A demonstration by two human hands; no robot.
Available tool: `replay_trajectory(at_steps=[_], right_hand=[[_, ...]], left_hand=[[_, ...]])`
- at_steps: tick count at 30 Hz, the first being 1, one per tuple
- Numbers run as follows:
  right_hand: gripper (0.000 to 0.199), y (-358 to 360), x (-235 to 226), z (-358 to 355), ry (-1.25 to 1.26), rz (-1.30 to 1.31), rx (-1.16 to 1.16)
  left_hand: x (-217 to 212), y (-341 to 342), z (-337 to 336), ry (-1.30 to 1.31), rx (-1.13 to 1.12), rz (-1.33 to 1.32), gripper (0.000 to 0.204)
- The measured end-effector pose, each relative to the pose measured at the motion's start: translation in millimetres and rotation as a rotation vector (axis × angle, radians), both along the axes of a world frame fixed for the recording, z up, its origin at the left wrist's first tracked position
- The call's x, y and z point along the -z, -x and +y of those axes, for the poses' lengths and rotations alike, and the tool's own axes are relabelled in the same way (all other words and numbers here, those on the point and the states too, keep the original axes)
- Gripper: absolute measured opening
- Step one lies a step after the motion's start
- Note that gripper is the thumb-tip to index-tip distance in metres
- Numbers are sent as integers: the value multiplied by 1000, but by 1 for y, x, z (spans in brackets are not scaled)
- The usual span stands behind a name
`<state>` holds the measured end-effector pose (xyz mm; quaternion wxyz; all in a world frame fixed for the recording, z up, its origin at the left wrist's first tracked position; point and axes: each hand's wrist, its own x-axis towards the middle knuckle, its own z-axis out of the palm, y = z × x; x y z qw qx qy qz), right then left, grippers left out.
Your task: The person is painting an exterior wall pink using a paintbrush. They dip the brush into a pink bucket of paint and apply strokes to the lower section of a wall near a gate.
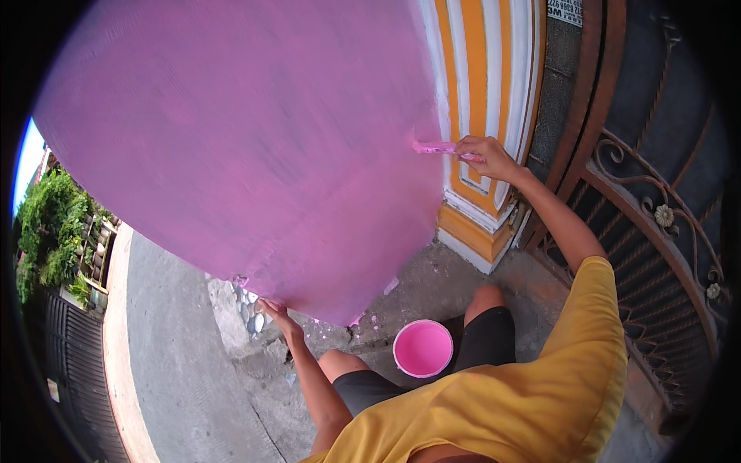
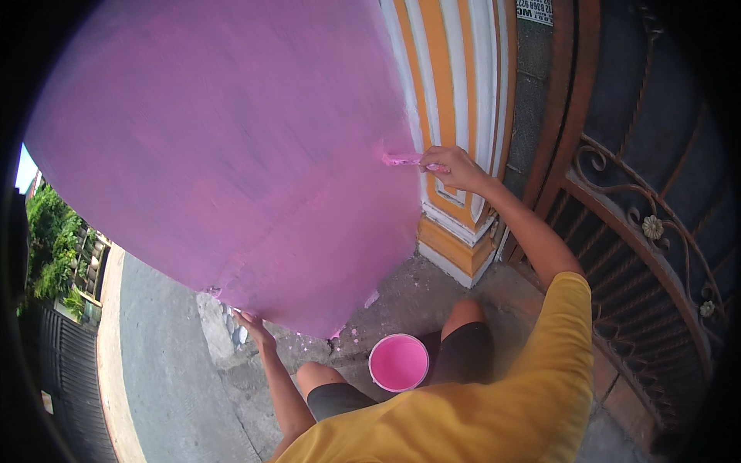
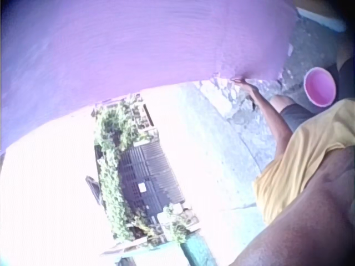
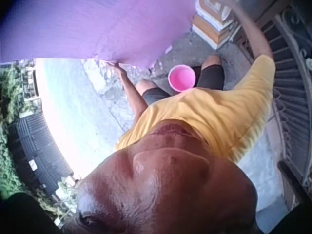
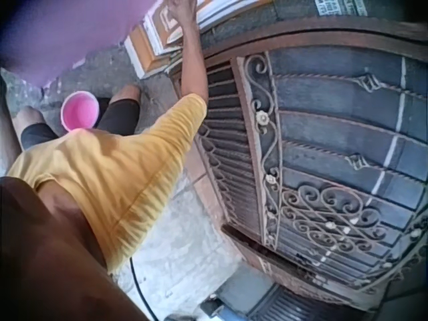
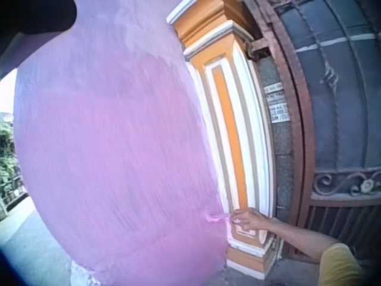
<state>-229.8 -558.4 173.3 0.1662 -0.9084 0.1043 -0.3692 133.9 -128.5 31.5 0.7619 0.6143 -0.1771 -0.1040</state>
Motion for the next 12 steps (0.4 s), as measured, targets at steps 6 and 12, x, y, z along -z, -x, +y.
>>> replay_trajectory(at_steps=[6, 12], right_hand=[[17, -18, -103, -6, 89, -119, 39], [15, -48, -132, 12, 187, -788, 267]], left_hand=[[6, -7, 6, -74, -49, -45, 82], [-2, 8, 2, -41, -57, 2, 80]])
